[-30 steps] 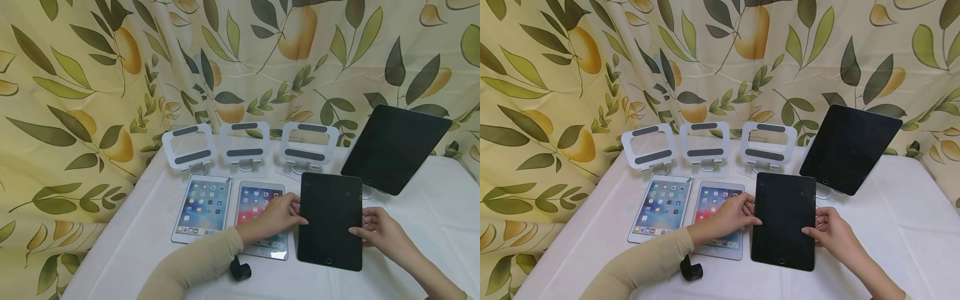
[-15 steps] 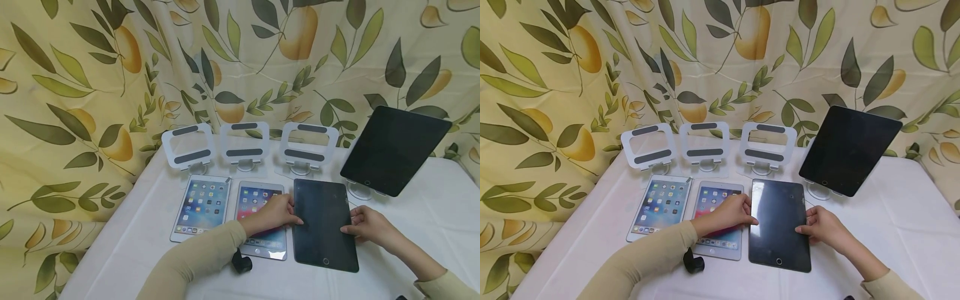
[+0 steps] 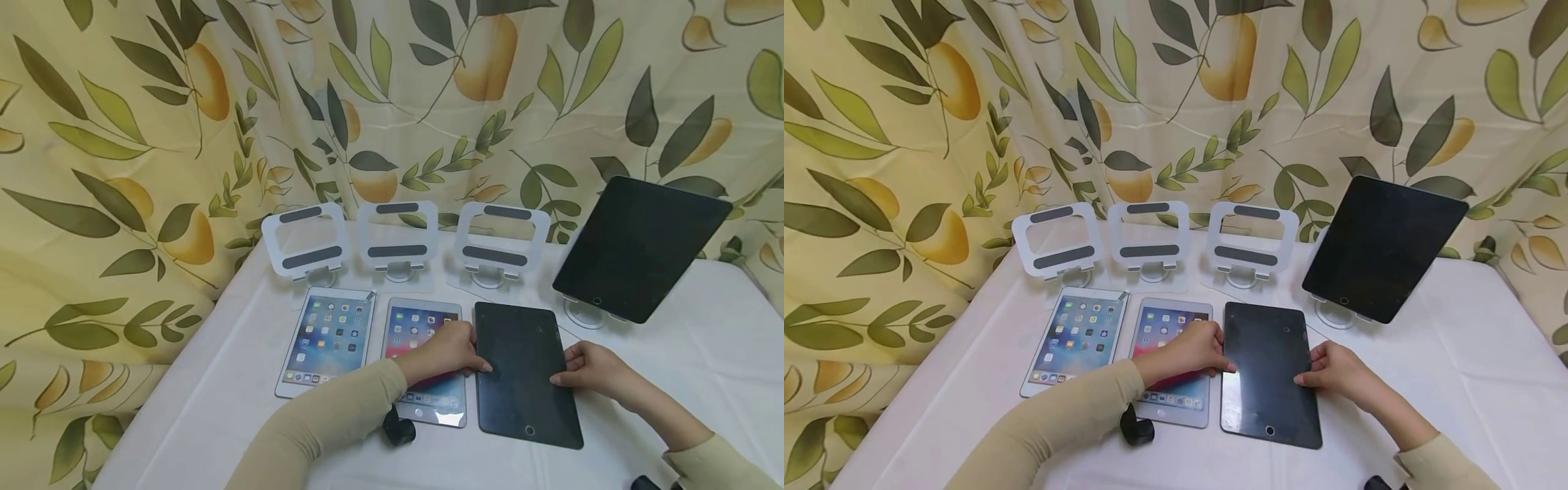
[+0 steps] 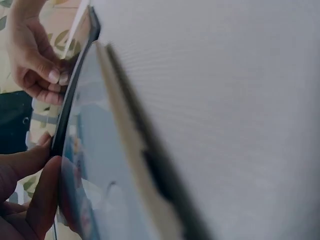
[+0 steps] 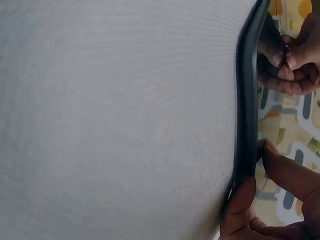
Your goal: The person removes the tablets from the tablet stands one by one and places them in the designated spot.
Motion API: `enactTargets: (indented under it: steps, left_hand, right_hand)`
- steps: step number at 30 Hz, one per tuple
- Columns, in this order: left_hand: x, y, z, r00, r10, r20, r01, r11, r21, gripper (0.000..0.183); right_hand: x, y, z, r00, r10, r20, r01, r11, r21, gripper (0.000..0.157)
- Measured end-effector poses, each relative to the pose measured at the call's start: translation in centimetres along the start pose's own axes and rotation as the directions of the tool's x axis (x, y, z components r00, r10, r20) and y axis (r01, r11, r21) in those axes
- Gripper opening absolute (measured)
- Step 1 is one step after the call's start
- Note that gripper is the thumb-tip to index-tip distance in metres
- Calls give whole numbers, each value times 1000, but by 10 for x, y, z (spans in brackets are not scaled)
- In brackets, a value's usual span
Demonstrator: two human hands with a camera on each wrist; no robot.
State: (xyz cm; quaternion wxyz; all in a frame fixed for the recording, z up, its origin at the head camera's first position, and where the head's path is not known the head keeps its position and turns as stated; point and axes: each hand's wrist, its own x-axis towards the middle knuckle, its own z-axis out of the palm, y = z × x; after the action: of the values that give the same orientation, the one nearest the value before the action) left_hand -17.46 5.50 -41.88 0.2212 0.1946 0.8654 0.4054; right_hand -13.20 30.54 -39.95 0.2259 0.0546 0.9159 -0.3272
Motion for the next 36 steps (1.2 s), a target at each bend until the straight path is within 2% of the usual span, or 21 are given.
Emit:
enactTargets:
  steps: [3, 6, 10, 13, 18, 20, 22, 24, 26, 30, 33, 36]
  left_hand:
    - [1, 1, -1, 1000, -7, 1, 7, 999, 44, 28]
    - [1, 3, -5, 1000, 17, 18, -19, 990, 137, 32]
    - [1, 6, -11, 995, 73, 66, -88, 962, 259, 32]
    - [3, 10, -13, 994, 97, 59, -111, 944, 310, 28]
    - [10, 24, -11, 994, 108, -27, -96, 954, 286, 47]
    - [13, 31, -10, 989, 137, -58, -119, 960, 253, 51]
    - [17, 38, -9, 978, 190, -89, -166, 960, 226, 52]
    - [20, 45, -7, 962, 244, -124, -217, 956, 197, 54]
    - [24, 51, -5, 946, 280, -162, -253, 953, 168, 58]
    - [35, 62, -3, 923, 313, -223, -293, 949, 120, 66]
    - [47, 72, -4, 904, 337, -265, -328, 941, 79, 69]
    - [61, 81, -3, 895, 319, -312, -346, 938, -32, 67]
  right_hand:
    - [0, -1, 1, 1000, 7, -5, -7, 1000, 2, 63]
    - [0, -3, 1, 1000, 13, -14, -13, 1000, -8, 62]
    - [-2, -3, -1, 999, 25, -33, -26, 999, -28, 64]
    - [-5, 0, -5, 997, 40, -61, -43, 998, -35, 69]
    - [-13, 3, -17, 990, 32, -136, -31, 999, 7, 78]
    - [-16, 4, -22, 982, 26, -189, -20, 999, 31, 80]
    - [-19, 4, -25, 964, 23, -267, -13, 999, 38, 82]
    - [-22, 4, -27, 933, 6, -360, 7, 999, 36, 81]
    - [-24, 5, -26, 887, -15, -461, 36, 999, 37, 79]
    - [-18, 13, -23, 757, -39, -652, 81, 996, 34, 79]
    - [-15, 13, -26, 657, 1, -754, 78, 994, 70, 78]
    - [-14, 6, -35, 561, 63, -826, 90, 987, 136, 73]
